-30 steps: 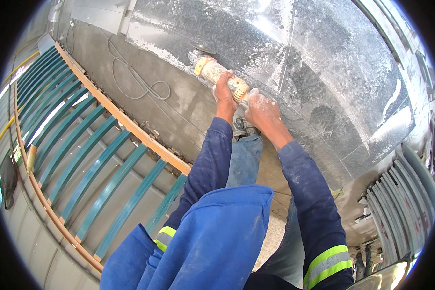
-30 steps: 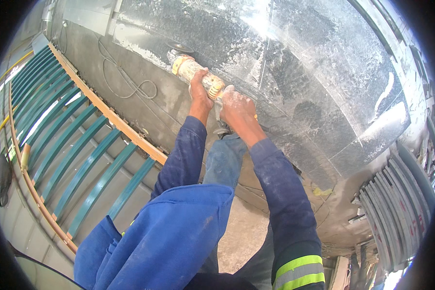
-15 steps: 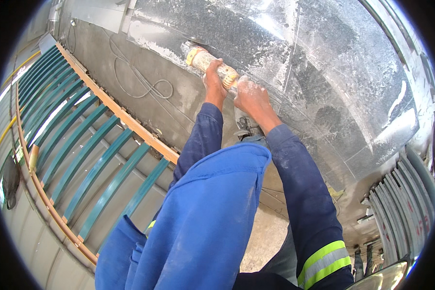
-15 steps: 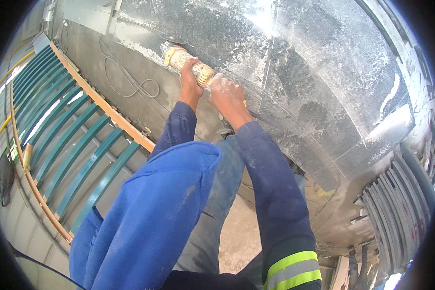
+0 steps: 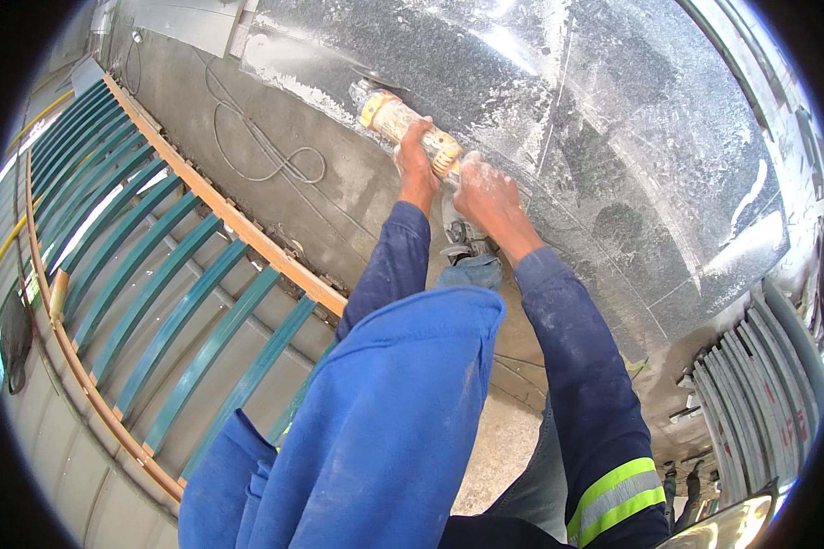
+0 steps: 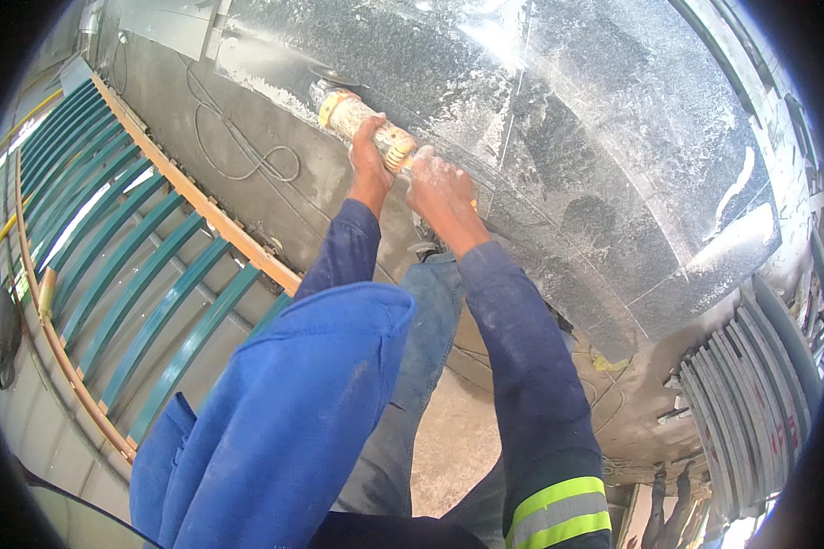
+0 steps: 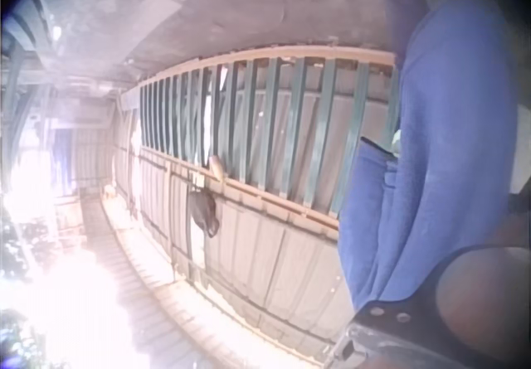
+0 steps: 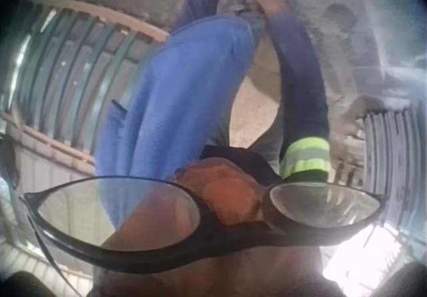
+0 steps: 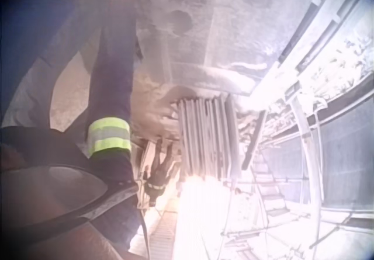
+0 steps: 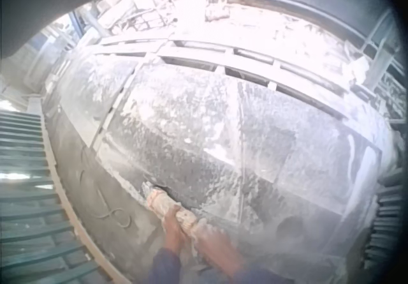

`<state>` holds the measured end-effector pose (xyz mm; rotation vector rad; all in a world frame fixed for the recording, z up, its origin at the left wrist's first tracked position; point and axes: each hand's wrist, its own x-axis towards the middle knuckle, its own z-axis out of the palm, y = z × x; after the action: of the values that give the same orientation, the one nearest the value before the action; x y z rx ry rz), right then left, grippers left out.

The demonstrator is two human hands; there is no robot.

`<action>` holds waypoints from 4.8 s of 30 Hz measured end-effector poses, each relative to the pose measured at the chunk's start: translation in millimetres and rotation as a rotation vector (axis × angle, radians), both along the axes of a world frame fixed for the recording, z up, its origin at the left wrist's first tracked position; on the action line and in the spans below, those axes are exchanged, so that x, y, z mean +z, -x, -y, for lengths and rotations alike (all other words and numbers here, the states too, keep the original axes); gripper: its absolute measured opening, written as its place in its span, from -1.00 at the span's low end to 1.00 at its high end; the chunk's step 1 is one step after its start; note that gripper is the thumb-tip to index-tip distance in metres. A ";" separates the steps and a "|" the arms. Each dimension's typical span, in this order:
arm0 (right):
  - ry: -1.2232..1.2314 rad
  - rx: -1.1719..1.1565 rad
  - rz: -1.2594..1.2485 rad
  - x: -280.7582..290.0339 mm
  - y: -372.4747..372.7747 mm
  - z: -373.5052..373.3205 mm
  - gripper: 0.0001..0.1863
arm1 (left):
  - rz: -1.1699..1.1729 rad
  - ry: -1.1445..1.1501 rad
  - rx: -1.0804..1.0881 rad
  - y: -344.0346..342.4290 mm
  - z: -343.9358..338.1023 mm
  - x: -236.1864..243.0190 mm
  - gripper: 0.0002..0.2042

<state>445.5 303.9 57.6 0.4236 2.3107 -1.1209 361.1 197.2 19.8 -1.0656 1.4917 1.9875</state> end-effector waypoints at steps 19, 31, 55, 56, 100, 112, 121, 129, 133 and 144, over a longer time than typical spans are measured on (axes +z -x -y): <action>-0.043 0.048 0.030 11.8 -18.5 -11.1 -0.69 | -0.008 -0.004 0.042 -22.8 -10.2 3.6 -0.80; -0.008 -0.014 0.060 23.3 -38.1 -15.3 -0.69 | 0.029 0.005 0.049 -39.2 -17.7 10.4 -0.81; -0.031 0.036 0.100 23.1 -48.8 -26.1 -0.68 | 0.038 -0.025 0.037 -53.1 -23.9 9.8 -0.78; -0.024 0.027 0.079 20.5 -48.3 -24.3 -0.69 | 0.029 -0.020 0.038 -51.3 -21.7 6.5 -0.78; -0.027 -0.001 0.008 14.9 -41.1 -14.9 -0.70 | 0.053 -0.043 0.035 -40.8 -14.9 8.1 -0.82; -0.032 0.019 -0.002 0.7 -6.5 -4.8 -0.71 | 0.067 -0.034 -0.028 -2.4 -1.7 -5.4 -0.77; -0.039 0.009 0.001 18.3 -41.3 -16.6 -0.71 | 0.057 -0.026 0.066 -44.2 -16.0 8.8 -0.78; -0.040 0.003 -0.058 4.9 -23.4 -7.2 -0.71 | 0.000 -0.036 0.007 -20.6 -4.5 -3.5 -0.81; -0.037 0.022 -0.010 1.7 -9.8 -6.0 -0.70 | 0.006 -0.013 0.015 -11.0 -6.2 -3.0 -0.80; -0.040 -0.003 -0.001 21.0 -43.1 -17.3 -0.71 | 0.021 -0.003 0.078 -45.7 -17.7 6.1 -0.77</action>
<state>488.7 321.2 78.6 0.4422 2.3371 -1.0780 406.9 215.0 25.9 -1.1556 1.4565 2.0243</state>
